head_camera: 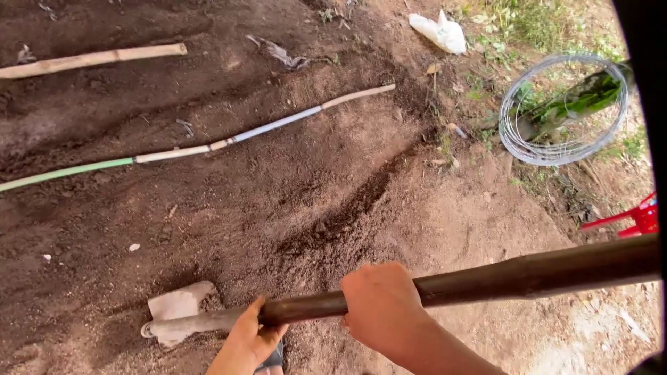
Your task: The person uses a hoe to dig and loosen soil in a garden area. They repeatedly strike the ground and pull the soil backward to create a furrow or trench.
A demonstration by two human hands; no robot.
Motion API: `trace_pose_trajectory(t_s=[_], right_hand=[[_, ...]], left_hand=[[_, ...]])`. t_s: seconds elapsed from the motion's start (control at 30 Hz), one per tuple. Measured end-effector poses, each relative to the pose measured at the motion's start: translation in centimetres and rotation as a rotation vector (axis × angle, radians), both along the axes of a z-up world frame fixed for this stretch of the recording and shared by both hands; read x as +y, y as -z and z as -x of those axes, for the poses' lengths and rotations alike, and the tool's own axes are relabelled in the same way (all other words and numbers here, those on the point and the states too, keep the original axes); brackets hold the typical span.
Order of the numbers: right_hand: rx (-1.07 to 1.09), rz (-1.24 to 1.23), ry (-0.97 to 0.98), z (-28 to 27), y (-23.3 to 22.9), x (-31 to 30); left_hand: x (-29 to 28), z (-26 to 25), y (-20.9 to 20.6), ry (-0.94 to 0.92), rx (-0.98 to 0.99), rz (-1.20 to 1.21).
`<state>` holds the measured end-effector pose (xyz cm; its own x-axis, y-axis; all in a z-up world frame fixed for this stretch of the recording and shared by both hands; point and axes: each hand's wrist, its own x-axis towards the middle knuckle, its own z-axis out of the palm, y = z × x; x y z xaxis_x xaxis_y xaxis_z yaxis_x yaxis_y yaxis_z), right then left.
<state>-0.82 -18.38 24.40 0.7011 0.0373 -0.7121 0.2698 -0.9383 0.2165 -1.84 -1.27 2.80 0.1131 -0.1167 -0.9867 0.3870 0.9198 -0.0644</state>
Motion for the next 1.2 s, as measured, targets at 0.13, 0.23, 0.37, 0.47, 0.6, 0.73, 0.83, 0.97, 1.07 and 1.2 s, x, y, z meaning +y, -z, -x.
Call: trace_pose_trajectory(t_s=[0.13, 0.23, 0.37, 0.47, 0.6, 0.73, 0.83, 0.97, 1.07, 1.2], right_hand=[[-0.082, -0.080, -0.061, 1.9, 2.0, -1.8], [-0.038, -0.088, 0.039, 3.9, 2.4, -3.7], [0.081, 0.006, 0.199, 8.5, 8.2, -9.8], [0.165, -0.002, 0.425, 11.8, 7.8, -13.4], [0.194, 0.045, 0.636, 16.3, 8.5, -18.8], [0.170, 0.000, 0.705, 20.6, 13.6, -22.9], [0.155, -0.081, 0.736, 21.6, 17.2, -22.9], [0.179, -0.227, 0.742, 19.8, 21.2, -20.5], [0.213, -0.389, 0.761, 17.0, 19.6, -17.2], [0.223, -0.438, 0.764, 15.0, 19.2, -15.7]], left_hand=[[-0.6, 0.8, 4.5, -0.097, -0.045, 0.004], [-1.8, 1.9, 6.8, -0.012, -0.026, 0.028], [-5.8, 3.8, 6.1, 0.064, 0.086, 0.043], [-9.7, 4.4, 8.1, 0.165, 0.216, -0.043], [-14.9, 6.7, 5.6, 0.249, 0.224, -0.050], [-16.6, 7.7, 5.5, 0.340, 0.130, -0.042], [-15.7, 6.5, 3.1, 0.331, 0.128, -0.110], [-13.1, 3.3, -0.2, 0.400, -0.013, -0.201], [-10.3, 1.1, -0.2, 0.325, -0.132, -0.215], [-7.9, 0.2, 3.9, 0.413, -0.267, -0.309]])
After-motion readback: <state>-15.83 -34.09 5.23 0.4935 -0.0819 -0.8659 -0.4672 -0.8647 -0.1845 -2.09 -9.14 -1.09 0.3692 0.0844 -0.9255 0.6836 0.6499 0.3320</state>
